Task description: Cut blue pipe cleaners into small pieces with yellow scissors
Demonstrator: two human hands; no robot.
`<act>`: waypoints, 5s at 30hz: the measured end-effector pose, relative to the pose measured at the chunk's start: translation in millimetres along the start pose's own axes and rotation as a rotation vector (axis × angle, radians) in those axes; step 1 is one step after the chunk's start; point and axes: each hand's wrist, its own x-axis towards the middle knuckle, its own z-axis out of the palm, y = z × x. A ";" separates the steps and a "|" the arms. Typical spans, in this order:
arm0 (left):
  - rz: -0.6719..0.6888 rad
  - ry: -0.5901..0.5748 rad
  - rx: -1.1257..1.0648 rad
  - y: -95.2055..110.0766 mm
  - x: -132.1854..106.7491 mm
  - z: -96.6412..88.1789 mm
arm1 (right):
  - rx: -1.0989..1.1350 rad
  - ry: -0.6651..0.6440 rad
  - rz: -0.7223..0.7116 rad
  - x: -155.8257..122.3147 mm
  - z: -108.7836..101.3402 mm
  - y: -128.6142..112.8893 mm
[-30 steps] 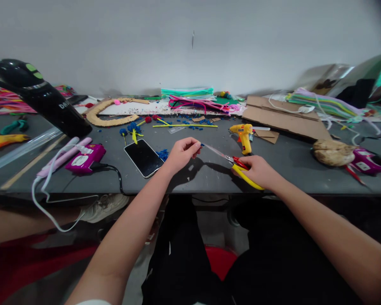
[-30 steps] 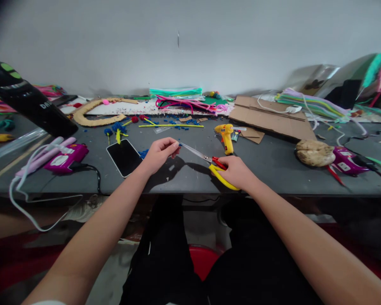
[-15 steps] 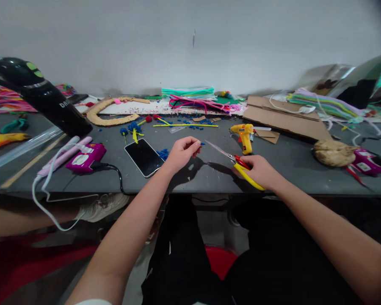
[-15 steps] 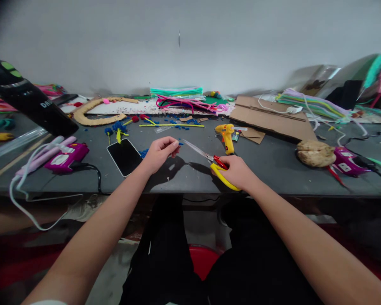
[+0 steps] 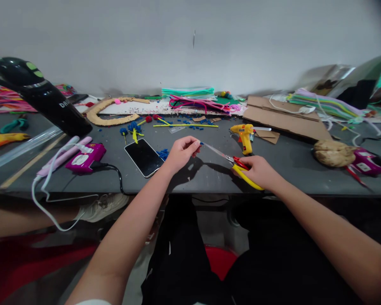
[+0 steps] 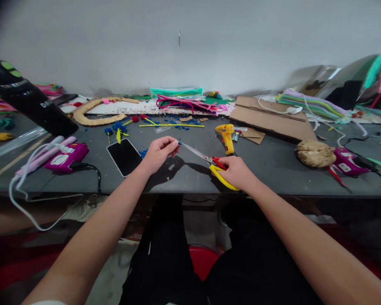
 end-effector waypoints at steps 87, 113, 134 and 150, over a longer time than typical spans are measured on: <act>-0.041 0.032 -0.006 -1.9 -0.9 2.2 | -0.030 0.016 0.021 0.3 1.8 -4.2; -0.033 0.029 0.008 -1.6 -0.6 1.3 | -0.012 0.005 0.022 1.3 2.7 -3.2; -0.024 0.032 0.010 -2.7 0.3 0.7 | -0.010 0.023 0.039 1.1 0.8 -6.0; -0.026 0.031 0.038 0.0 0.3 2.0 | 0.019 -0.034 0.069 -0.7 -1.9 -6.7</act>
